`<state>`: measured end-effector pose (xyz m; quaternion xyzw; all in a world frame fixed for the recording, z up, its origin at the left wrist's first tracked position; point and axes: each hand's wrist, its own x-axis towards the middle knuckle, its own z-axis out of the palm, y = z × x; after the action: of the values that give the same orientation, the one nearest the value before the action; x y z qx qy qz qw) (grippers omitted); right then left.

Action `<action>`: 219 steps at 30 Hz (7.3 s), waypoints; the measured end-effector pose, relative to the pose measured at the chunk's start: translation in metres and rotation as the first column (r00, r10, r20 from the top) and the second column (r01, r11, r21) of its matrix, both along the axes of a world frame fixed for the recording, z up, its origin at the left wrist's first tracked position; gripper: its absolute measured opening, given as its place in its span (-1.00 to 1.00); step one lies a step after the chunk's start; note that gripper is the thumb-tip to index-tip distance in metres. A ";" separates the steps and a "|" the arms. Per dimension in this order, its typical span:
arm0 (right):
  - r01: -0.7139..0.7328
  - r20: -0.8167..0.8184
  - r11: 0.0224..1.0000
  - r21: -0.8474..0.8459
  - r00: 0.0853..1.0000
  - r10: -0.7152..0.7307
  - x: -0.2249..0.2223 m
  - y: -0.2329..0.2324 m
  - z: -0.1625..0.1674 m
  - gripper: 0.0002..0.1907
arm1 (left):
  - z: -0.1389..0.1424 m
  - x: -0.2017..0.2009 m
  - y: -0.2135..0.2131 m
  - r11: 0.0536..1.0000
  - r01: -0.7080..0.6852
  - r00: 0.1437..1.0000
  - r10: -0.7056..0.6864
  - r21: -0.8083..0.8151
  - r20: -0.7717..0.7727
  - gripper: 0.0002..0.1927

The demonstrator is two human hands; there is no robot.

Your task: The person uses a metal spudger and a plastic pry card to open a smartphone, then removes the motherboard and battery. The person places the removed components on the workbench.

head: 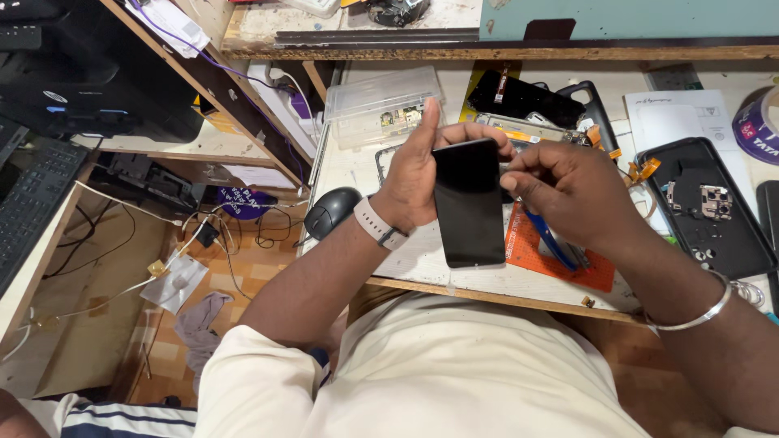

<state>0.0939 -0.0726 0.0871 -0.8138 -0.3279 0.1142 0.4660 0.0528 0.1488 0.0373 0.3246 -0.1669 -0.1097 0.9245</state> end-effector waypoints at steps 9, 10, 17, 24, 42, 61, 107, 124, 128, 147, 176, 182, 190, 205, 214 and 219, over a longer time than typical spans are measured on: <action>-0.209 0.004 0.950 -0.233 0.976 0.216 0.006 -0.004 -0.014 -0.83 | 0.015 -0.002 0.033 0.954 -0.272 0.962 0.271 -0.124 -0.026 -0.13; -0.221 -0.084 0.952 -0.211 0.975 0.207 0.007 -0.005 -0.014 -0.84 | 0.015 -0.003 0.034 0.951 -0.267 0.964 0.266 -0.154 -0.025 -0.13; -0.191 -0.432 0.982 0.003 0.885 0.173 0.012 -0.010 -0.016 -0.79 | 0.015 -0.004 0.030 0.946 -0.287 0.956 0.293 -0.149 0.020 -0.06; -0.133 -0.545 0.982 0.137 0.817 0.187 0.018 -0.009 -0.021 -0.72 | 0.012 -0.005 0.019 0.937 -0.349 0.936 0.347 0.010 0.065 -0.12; 0.005 0.038 0.982 -0.191 0.999 0.003 -0.018 0.011 -0.004 -0.10 | 0.004 0.001 0.017 0.810 -0.561 0.826 0.533 0.169 0.185 -0.27; -0.088 -0.098 0.991 -0.101 0.992 0.078 -0.007 0.000 0.010 -0.32 | 0.025 -0.011 0.011 0.849 -0.378 0.898 0.240 0.368 0.369 0.36; -0.084 -0.155 0.995 -0.062 0.985 0.073 0.008 -0.012 0.002 -0.18 | 0.028 -0.011 0.002 0.739 -0.501 0.853 0.332 0.450 0.403 0.45; 0.134 -0.138 0.987 -0.084 0.980 -0.145 0.077 -0.074 0.003 -0.69 | 0.030 -0.017 0.016 0.843 -0.511 0.840 0.448 0.170 0.305 0.32; 0.326 0.322 0.846 -0.422 0.926 -0.196 0.068 -0.063 0.016 -0.65 | 0.028 -0.016 0.015 0.802 -0.535 0.830 0.439 0.265 0.345 0.34; -0.179 -0.164 0.959 -0.221 0.976 0.144 0.015 0.026 0.042 -0.24 | 0.025 -0.015 0.023 0.740 -0.485 0.856 0.290 0.466 0.429 0.35; -0.120 0.341 0.977 -0.175 0.924 0.174 0.063 -0.039 0.053 -0.31 | 0.033 -0.014 0.025 0.783 -0.499 0.849 0.358 0.370 0.388 0.33; 0.096 0.508 0.889 -0.448 0.845 0.165 0.108 -0.100 0.047 -0.48 | 0.029 -0.018 0.024 0.754 -0.553 0.825 0.438 0.353 0.358 0.34; 0.152 0.427 0.847 -0.509 0.899 0.095 0.103 -0.090 0.029 -0.56 | 0.028 -0.017 0.024 0.774 -0.531 0.842 0.437 0.345 0.316 0.34; 0.194 0.352 0.946 -0.259 0.931 -0.094 0.056 -0.051 0.035 -0.78 | 0.019 -0.011 0.030 0.524 -0.727 0.683 0.480 0.444 0.551 0.30; -0.098 0.820 0.991 0.086 0.572 -0.015 -0.014 -0.010 0.026 -0.89 | 0.023 -0.015 0.024 0.552 -0.760 0.648 0.608 0.344 0.458 0.19; -0.104 0.793 0.990 0.093 0.609 -0.010 -0.016 -0.005 0.028 -0.88 | 0.026 -0.016 0.021 0.574 -0.752 0.658 0.640 0.324 0.396 0.18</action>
<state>0.0778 -0.0774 0.1149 -0.7398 -0.5276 -0.2660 0.3220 0.0364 0.1696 0.0637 0.5838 -0.1014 0.2684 0.7595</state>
